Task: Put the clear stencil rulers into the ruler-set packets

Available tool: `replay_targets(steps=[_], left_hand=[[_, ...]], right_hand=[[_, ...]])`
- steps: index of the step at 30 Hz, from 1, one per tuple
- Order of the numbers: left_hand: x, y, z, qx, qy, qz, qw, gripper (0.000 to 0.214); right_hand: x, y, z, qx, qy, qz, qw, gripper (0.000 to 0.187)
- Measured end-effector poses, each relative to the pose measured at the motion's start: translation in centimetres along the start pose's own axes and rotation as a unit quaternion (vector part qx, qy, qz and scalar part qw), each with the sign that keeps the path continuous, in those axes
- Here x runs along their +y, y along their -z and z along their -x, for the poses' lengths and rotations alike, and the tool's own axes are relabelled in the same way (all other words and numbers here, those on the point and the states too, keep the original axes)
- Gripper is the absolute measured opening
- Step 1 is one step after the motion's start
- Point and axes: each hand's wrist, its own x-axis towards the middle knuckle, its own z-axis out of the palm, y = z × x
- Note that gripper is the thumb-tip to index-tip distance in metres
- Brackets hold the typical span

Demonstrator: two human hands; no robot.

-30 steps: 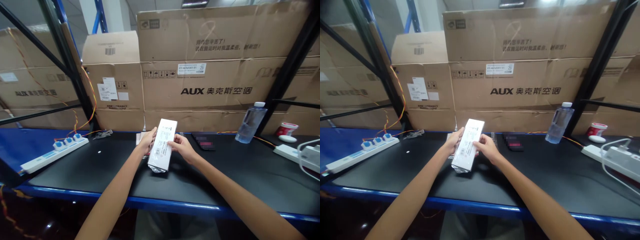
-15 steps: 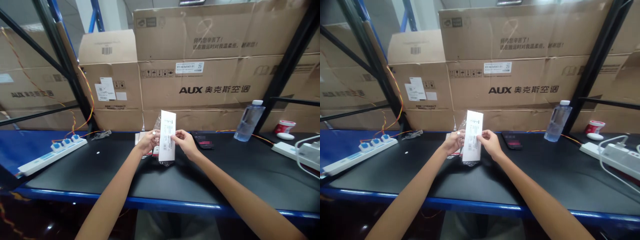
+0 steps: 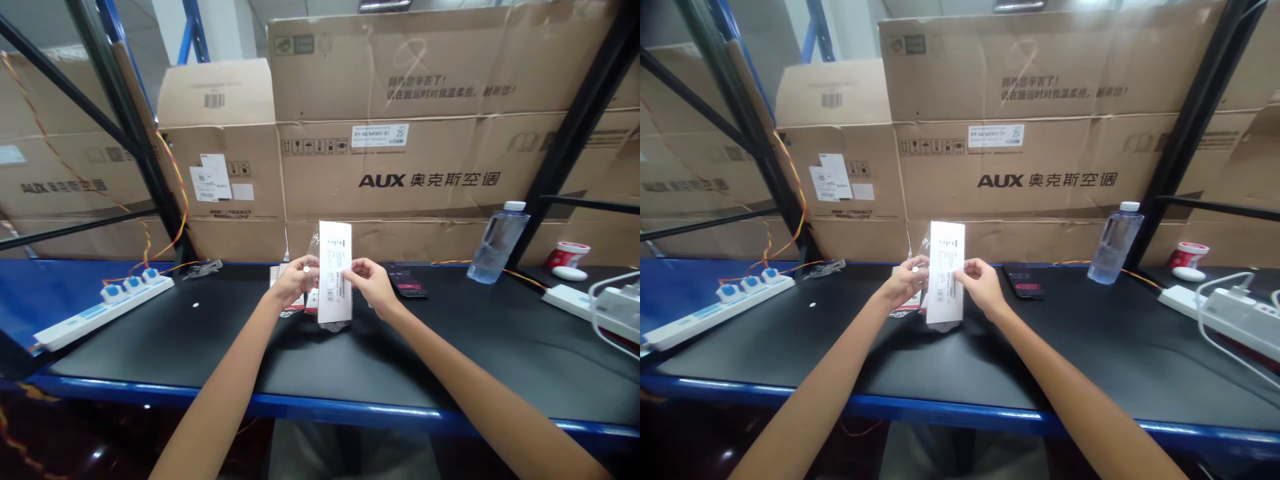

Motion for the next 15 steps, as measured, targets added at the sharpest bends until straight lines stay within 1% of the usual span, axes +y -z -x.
replay_targets(steps=[4, 7, 12, 15], left_hand=[[-0.24, 0.25, -0.31, 0.011, -0.032, -0.006, 0.999, 0.024], [-0.59, 0.67, -0.62, 0.008, -0.045, -0.030, 0.998, 0.023], [-1.03, 0.92, -0.88, 0.005, -0.042, -0.087, 0.995, 0.026], [-0.88, 0.72, -0.70, 0.005, -0.030, -0.121, 0.992, 0.022]], right_hand=[[0.00, -0.06, 0.01, 0.003, -0.009, -0.006, 1.000, 0.032], [-0.01, -0.07, 0.07, 0.002, -0.013, -0.008, 1.000, 0.031], [0.12, 0.11, 0.02, 0.005, -0.017, -0.003, 1.000, 0.031], [0.22, 0.25, -0.09, 0.003, -0.018, -0.002, 1.000, 0.032]])
